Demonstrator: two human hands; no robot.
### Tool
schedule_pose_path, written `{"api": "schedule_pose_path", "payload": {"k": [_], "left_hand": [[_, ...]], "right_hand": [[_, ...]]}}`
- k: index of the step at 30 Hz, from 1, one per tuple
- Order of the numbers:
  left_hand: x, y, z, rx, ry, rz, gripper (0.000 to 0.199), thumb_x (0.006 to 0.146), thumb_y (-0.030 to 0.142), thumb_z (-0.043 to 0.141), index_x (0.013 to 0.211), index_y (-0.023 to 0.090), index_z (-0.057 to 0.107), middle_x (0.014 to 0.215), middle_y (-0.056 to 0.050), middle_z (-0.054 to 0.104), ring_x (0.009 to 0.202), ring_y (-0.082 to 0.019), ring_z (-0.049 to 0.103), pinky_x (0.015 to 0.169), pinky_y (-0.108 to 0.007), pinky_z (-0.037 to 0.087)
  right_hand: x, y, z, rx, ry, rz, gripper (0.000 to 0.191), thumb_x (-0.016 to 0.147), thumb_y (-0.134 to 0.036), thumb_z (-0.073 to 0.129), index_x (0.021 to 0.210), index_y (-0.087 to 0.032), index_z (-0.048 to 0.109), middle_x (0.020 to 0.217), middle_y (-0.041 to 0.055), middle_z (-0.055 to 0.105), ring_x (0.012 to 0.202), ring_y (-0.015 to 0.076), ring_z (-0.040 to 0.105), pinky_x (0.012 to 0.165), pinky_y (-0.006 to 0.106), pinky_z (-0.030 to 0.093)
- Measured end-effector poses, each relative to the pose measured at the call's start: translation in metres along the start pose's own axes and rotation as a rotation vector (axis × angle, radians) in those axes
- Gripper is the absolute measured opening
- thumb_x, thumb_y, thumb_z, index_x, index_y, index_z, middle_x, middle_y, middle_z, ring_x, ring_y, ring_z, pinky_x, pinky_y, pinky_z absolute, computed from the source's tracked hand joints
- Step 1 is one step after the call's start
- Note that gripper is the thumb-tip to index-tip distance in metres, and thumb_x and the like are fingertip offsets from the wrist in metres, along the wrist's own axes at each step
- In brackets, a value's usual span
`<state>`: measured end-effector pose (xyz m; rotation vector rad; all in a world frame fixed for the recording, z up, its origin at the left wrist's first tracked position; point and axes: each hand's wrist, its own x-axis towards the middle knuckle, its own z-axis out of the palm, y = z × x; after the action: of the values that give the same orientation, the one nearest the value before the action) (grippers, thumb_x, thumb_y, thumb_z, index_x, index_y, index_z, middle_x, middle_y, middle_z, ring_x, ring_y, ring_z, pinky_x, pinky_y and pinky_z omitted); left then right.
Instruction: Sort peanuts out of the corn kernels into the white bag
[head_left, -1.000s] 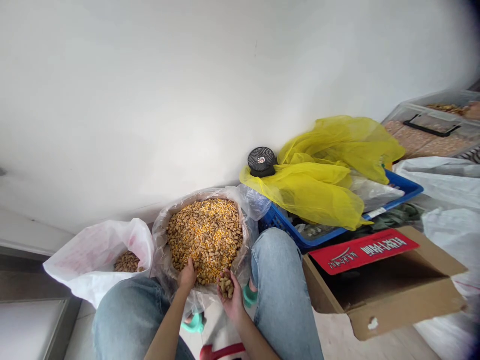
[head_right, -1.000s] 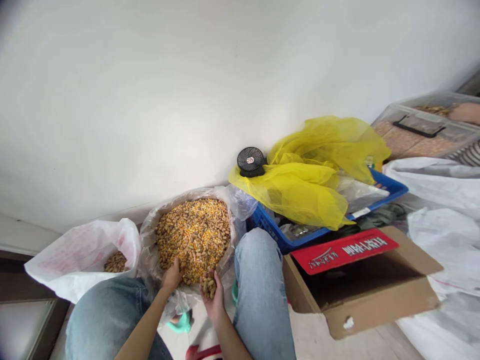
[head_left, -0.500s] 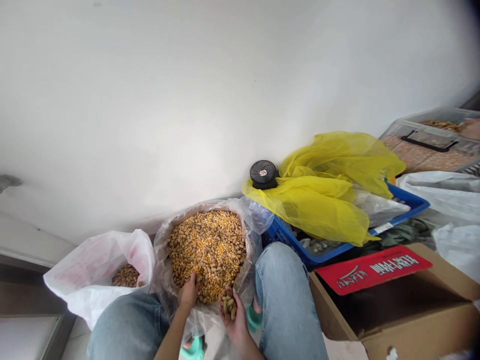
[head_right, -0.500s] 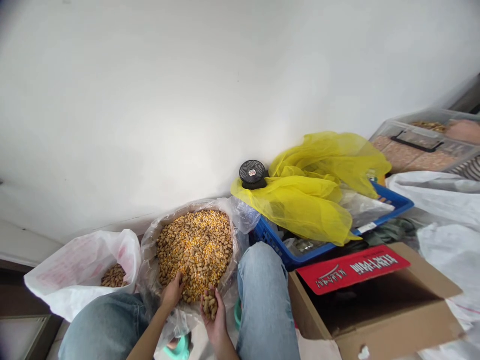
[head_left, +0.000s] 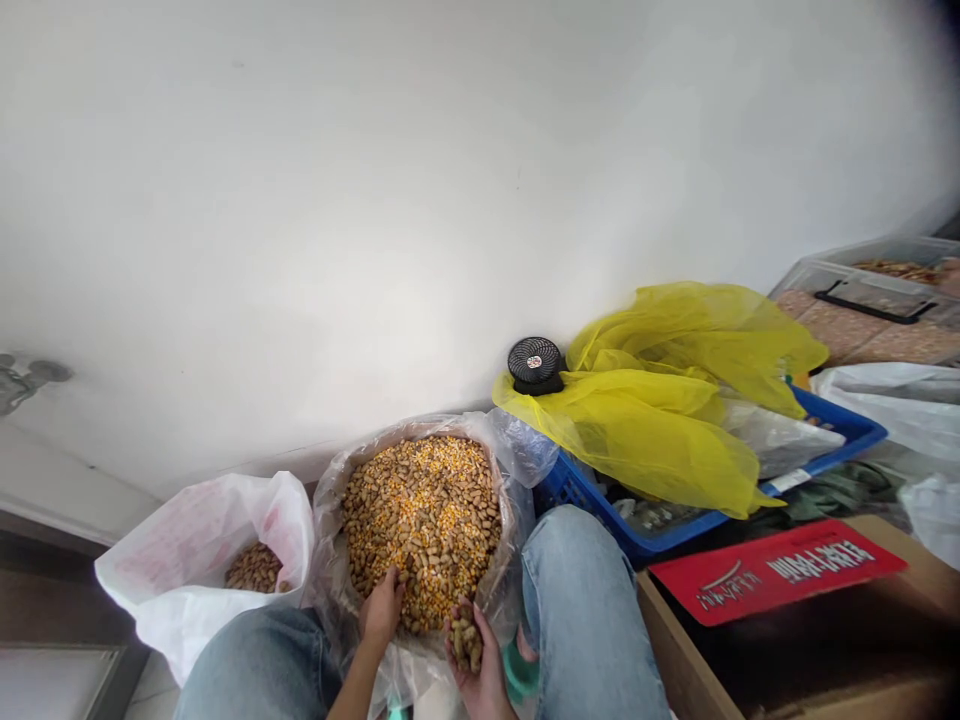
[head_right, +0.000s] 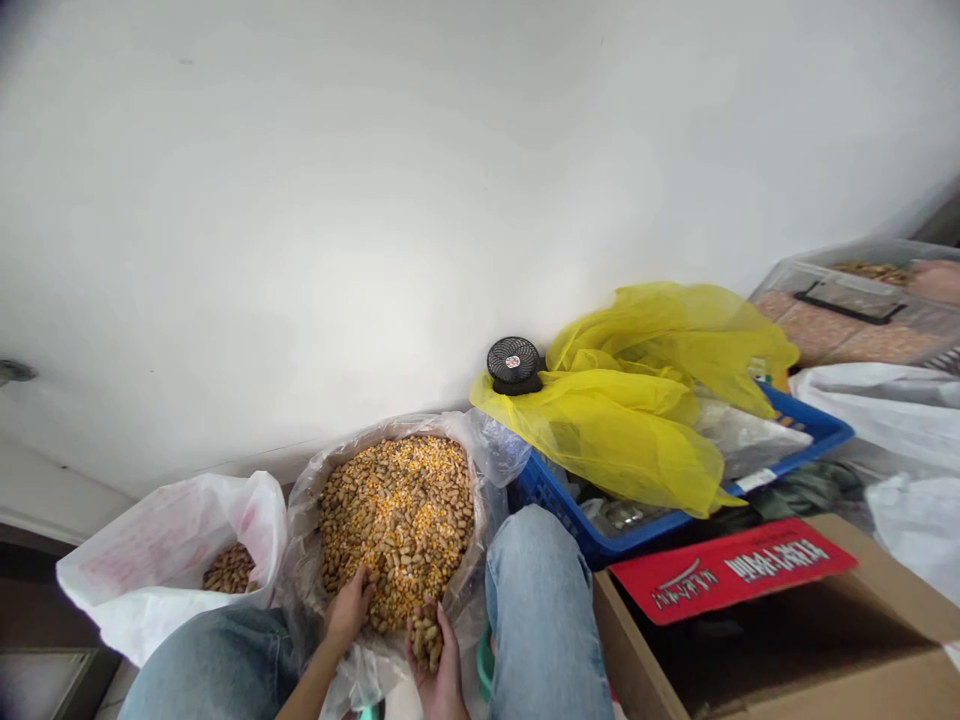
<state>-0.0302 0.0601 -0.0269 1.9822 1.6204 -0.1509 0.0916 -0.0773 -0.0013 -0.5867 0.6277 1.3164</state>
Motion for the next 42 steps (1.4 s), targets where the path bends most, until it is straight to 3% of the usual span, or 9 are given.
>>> {"api": "schedule_pose_path", "payload": {"k": [6, 13, 17, 21, 25, 37, 40, 42], "left_hand": [[0.002, 0.001, -0.003, -0.182, 0.06, -0.021, 0.022, 0.08, 0.025, 0.036, 0.099, 0.021, 0.047, 0.103, -0.007, 0.062, 0.094, -0.016, 0.057, 0.076, -0.023, 0.039], [0.007, 0.0, -0.008, -0.604, 0.165, 0.018, 0.016, 0.073, 0.033, 0.045, 0.082, 0.02, 0.046, 0.067, 0.001, 0.059, 0.066, -0.015, 0.058, 0.065, -0.025, 0.043], [0.003, 0.007, -0.014, -1.074, 0.06, -0.028, 0.036, 0.061, 0.05, 0.055, 0.08, 0.022, 0.043, 0.058, 0.007, 0.051, 0.054, -0.012, 0.054, 0.052, -0.023, 0.042], [-0.005, 0.017, -0.019, -1.369, -0.066, -0.079, 0.046, 0.053, 0.05, 0.065, 0.082, 0.023, 0.043, 0.063, 0.007, 0.052, 0.056, -0.009, 0.055, 0.057, -0.023, 0.044], [-0.007, 0.023, -0.024, -1.498, -0.104, -0.063, 0.041, 0.057, 0.044, 0.066, 0.084, 0.023, 0.044, 0.063, 0.007, 0.054, 0.056, -0.007, 0.055, 0.056, -0.02, 0.043], [-0.008, 0.024, -0.036, -1.724, 0.027, -0.231, 0.004, 0.076, 0.023, 0.055, 0.077, 0.02, 0.052, 0.063, 0.005, 0.054, 0.057, -0.005, 0.056, 0.059, -0.017, 0.048], [-0.004, 0.024, -0.052, -1.758, 0.13, -0.273, 0.005, 0.078, 0.019, 0.051, 0.075, 0.02, 0.055, 0.066, 0.004, 0.057, 0.061, -0.006, 0.058, 0.062, -0.017, 0.049], [0.001, 0.021, -0.073, -1.784, 0.219, -0.28, 0.007, 0.078, 0.017, 0.05, 0.075, 0.018, 0.056, 0.068, 0.002, 0.058, 0.063, -0.007, 0.058, 0.063, -0.018, 0.05]], "right_hand": [[-0.001, 0.0, 0.0, -0.034, -0.004, -0.011, 0.032, 0.054, -0.025, 0.071, 0.084, -0.022, 0.062, 0.073, -0.0006, 0.069, 0.064, 0.0159, 0.063, 0.05, 0.025, 0.05], [-0.007, -0.001, 0.006, -0.032, 0.021, -0.01, 0.035, 0.05, -0.025, 0.073, 0.083, -0.022, 0.061, 0.071, -0.0022, 0.068, 0.064, 0.0158, 0.063, 0.053, 0.027, 0.051], [-0.007, -0.001, 0.006, -0.044, 0.021, -0.019, 0.037, 0.05, -0.023, 0.073, 0.085, -0.022, 0.061, 0.073, -0.0027, 0.068, 0.064, 0.015, 0.063, 0.054, 0.026, 0.051], [-0.004, 0.0, 0.002, -0.063, 0.017, -0.026, 0.036, 0.052, -0.024, 0.072, 0.086, -0.022, 0.061, 0.074, -0.0018, 0.068, 0.064, 0.0152, 0.063, 0.053, 0.026, 0.051], [-0.001, 0.0, -0.001, -0.065, 0.017, -0.023, 0.035, 0.053, -0.026, 0.072, 0.086, -0.023, 0.06, 0.074, -0.0023, 0.068, 0.065, 0.0149, 0.063, 0.055, 0.027, 0.052], [0.006, -0.001, -0.01, -0.075, 0.006, 0.004, 0.038, 0.05, -0.026, 0.072, 0.086, -0.023, 0.06, 0.077, -0.0022, 0.068, 0.067, 0.0158, 0.063, 0.057, 0.028, 0.051], [0.007, -0.002, -0.01, -0.091, 0.022, 0.02, 0.038, 0.048, -0.024, 0.073, 0.084, -0.024, 0.061, 0.075, -0.0035, 0.068, 0.067, 0.0159, 0.063, 0.057, 0.028, 0.051], [0.007, -0.003, -0.01, -0.1, 0.032, 0.033, 0.038, 0.046, -0.023, 0.074, 0.082, -0.025, 0.062, 0.074, -0.0045, 0.068, 0.068, 0.0161, 0.064, 0.057, 0.028, 0.051]]}}
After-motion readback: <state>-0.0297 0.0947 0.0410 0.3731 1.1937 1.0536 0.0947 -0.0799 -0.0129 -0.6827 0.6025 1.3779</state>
